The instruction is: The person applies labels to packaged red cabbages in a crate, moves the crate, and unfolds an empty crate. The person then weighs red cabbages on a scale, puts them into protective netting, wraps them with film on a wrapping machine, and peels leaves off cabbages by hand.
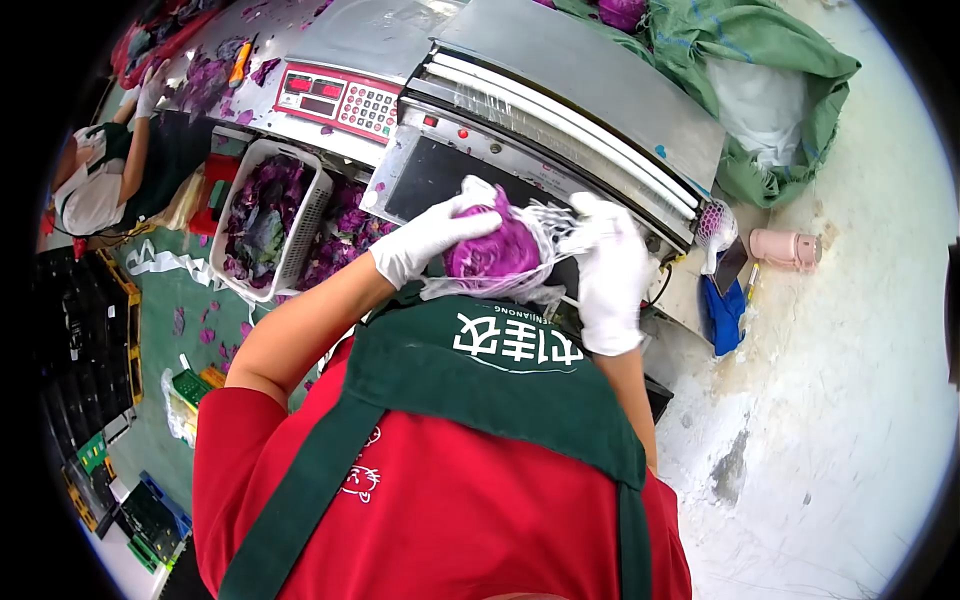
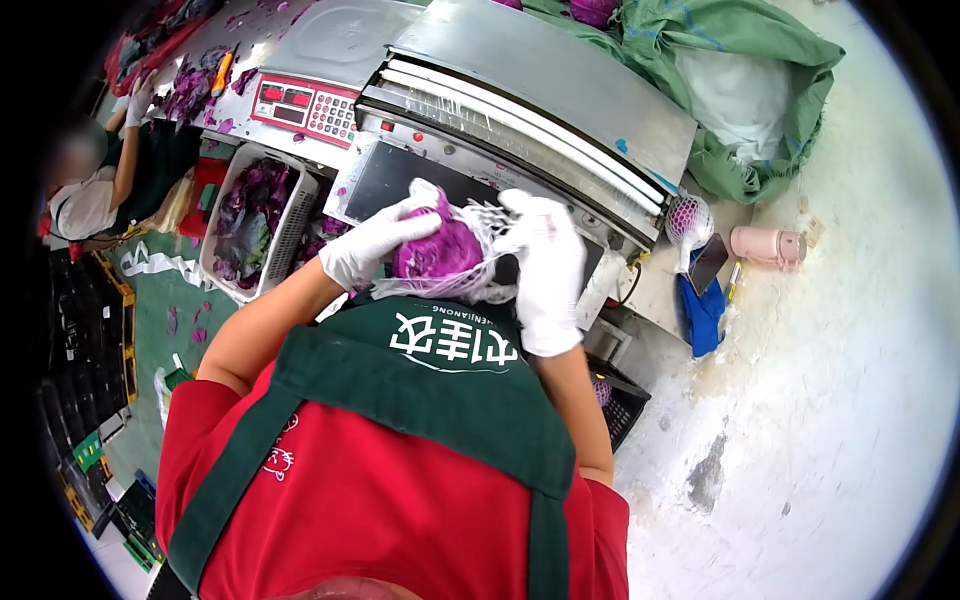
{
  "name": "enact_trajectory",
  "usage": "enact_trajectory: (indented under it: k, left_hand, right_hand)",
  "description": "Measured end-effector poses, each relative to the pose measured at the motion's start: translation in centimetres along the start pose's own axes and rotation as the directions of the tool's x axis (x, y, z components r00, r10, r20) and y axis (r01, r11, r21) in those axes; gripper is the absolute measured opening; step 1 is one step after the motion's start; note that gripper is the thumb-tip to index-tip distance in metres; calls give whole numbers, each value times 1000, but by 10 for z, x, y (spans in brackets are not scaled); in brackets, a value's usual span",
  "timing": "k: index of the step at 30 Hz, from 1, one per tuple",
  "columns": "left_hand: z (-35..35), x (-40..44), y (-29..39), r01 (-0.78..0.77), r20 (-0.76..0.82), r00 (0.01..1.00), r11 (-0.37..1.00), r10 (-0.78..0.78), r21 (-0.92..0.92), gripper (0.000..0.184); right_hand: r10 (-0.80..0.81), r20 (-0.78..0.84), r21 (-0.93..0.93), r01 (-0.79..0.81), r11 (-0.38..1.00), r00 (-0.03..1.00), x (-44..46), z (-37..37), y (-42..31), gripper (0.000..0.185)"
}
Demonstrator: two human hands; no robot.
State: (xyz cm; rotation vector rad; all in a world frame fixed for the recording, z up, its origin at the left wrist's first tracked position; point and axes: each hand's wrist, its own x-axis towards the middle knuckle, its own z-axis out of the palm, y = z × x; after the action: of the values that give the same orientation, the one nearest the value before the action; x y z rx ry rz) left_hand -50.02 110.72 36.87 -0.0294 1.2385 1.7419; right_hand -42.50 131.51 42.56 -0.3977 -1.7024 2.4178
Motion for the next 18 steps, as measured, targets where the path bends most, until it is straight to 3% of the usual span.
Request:
enact_trajectory:
  k: [2,3,4,6,8,10,11,12,14,16,17,18]
  left_hand:
    - [1,5,-3,-5,17,1000,966,10,-258,54]
    - [14,-1,5,-48,103,991,950,83,-308,57]
    - [16,2,2,-83,89,990,956,112,-281,57]
    - [20,5,-3,-91,78,990,945,121,-314,59]
    - [20,5,-7,-41,-43,999,870,22,-491,53]
    - [17,6,-11,1,-48,998,876,-28,-483,57]
    - [18,7,-11,-7,-47,999,878,-18,-478,56]
    - [20,5,-10,-10,-44,999,881,-12,-473,56]
    - [24,0,-12,14,-54,997,872,-47,-490,53]
    - [25,2,-19,-62,-157,988,899,-8,-433,50]
    - [30,0,-20,-131,-166,984,907,69,-399,44]
    - [38,-4,-21,-201,-280,954,920,106,-335,40]
  right_hand:
    - [58,-20,293,-49,955,998,1,-16,-8,21]
    - [24,-34,3,-24,1000,999,-1,-19,-11,20]
    - [86,-11,-297,-85,951,996,-3,-20,-16,19]
    - [93,53,-464,-58,884,994,-12,-27,-5,20]
    - [-74,-88,-524,17,852,993,-20,-35,2,20]
    - [-204,-162,-701,33,712,965,-28,-49,2,22]
    - [-111,-156,-725,-37,688,982,-32,-57,5,23]
    - [-107,-153,-721,-37,691,982,-34,-60,12,23]
    - [36,-182,-528,-128,840,983,-39,-58,24,31]
    - [303,-155,-326,-338,883,940,-41,-31,7,62]
    - [263,-115,-308,-287,907,958,-40,-26,19,65]
    - [221,-76,-288,-233,929,972,-37,-19,29,69]
